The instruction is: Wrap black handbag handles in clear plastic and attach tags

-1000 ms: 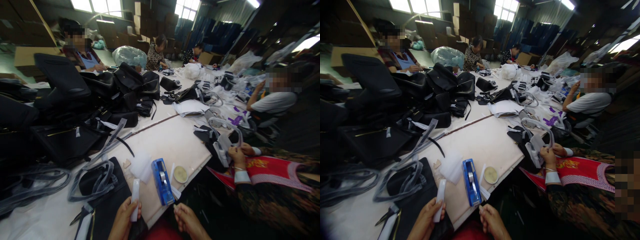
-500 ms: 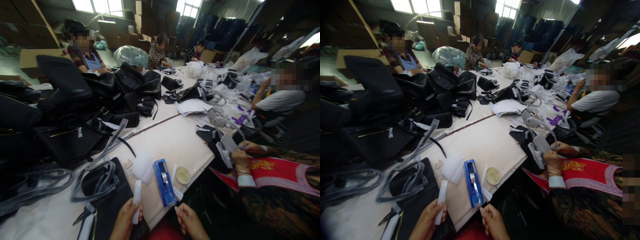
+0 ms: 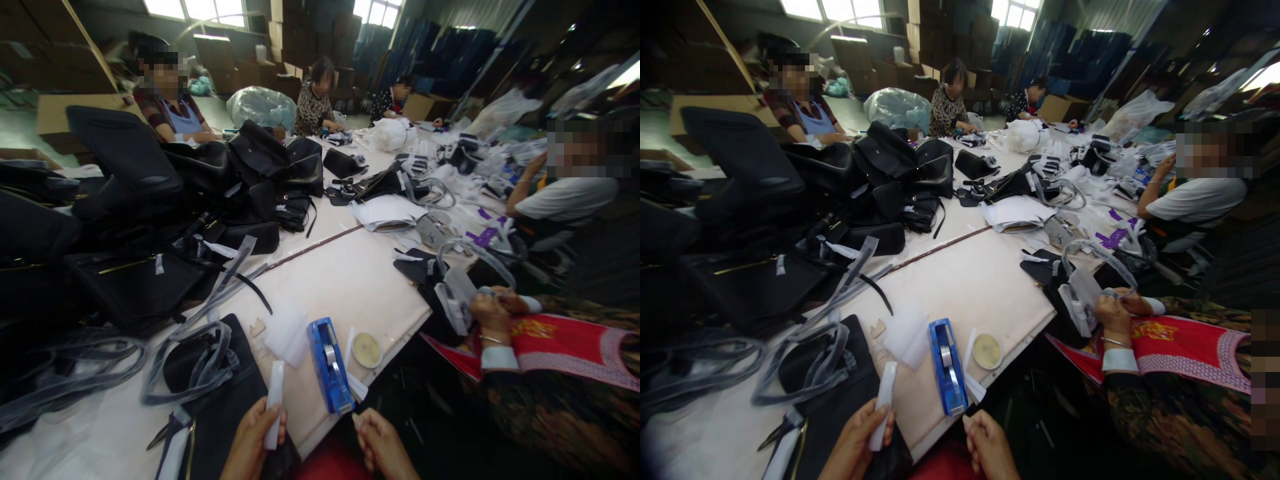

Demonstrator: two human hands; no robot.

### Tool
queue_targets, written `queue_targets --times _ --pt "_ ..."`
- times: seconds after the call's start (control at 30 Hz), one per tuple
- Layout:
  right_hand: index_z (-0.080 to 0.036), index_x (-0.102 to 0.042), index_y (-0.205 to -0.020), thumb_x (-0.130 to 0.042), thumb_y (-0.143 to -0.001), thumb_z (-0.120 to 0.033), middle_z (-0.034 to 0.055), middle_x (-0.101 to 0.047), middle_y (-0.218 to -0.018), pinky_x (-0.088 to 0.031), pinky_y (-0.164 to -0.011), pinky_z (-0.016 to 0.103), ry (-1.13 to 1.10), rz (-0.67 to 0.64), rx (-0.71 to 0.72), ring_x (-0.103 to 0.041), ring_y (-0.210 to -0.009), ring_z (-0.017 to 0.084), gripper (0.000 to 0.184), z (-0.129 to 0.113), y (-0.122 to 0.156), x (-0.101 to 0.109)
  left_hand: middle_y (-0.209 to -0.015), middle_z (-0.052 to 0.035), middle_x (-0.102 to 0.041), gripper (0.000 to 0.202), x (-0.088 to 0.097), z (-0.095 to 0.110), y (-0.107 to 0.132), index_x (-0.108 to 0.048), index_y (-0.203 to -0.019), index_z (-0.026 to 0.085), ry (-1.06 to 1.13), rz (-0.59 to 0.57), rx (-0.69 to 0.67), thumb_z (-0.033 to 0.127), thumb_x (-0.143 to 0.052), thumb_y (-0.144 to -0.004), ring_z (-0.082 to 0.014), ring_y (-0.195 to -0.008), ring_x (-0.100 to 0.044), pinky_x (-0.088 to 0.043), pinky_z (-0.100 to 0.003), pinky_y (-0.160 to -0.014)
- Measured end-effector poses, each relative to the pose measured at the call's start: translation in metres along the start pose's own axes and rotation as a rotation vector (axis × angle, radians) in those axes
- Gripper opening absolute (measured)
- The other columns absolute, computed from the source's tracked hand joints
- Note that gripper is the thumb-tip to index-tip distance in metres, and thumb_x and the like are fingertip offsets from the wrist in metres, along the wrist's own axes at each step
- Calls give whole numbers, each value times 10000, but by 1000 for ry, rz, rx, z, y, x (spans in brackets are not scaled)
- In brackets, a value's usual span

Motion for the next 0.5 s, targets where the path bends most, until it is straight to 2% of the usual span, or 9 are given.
queue_targets --times 0.2,0.5 --pt "-214 -418 -668 -570 -710 -699 -90 -452 -499 -223 -356 182 16 -27 -11 -318 -332 35 510 2 -1 1 -624 6 -591 301 4 -3 -2 -607 -697 153 -4 5 18 422 -742 -710 -95 -511 -480 -388 -205 -495" --pt "-210 -411 -661 -577 -706 -712 -93 -444 -495 -223 -357 177 29 -40 -13 -310 -333 28 531 -4 2 -2 -607 9 -584 297 -1 0 1 -612 -675 150 1 20 0 412 -750 -699 -90 -505 -474 -387 -201 -489"
Point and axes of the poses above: each hand's wrist, its own y-axis away from the middle knuckle, its own x-axis out of the back of the hand, z = x × y, the point moved 4 cm from there along -y, towards the middle knuckle
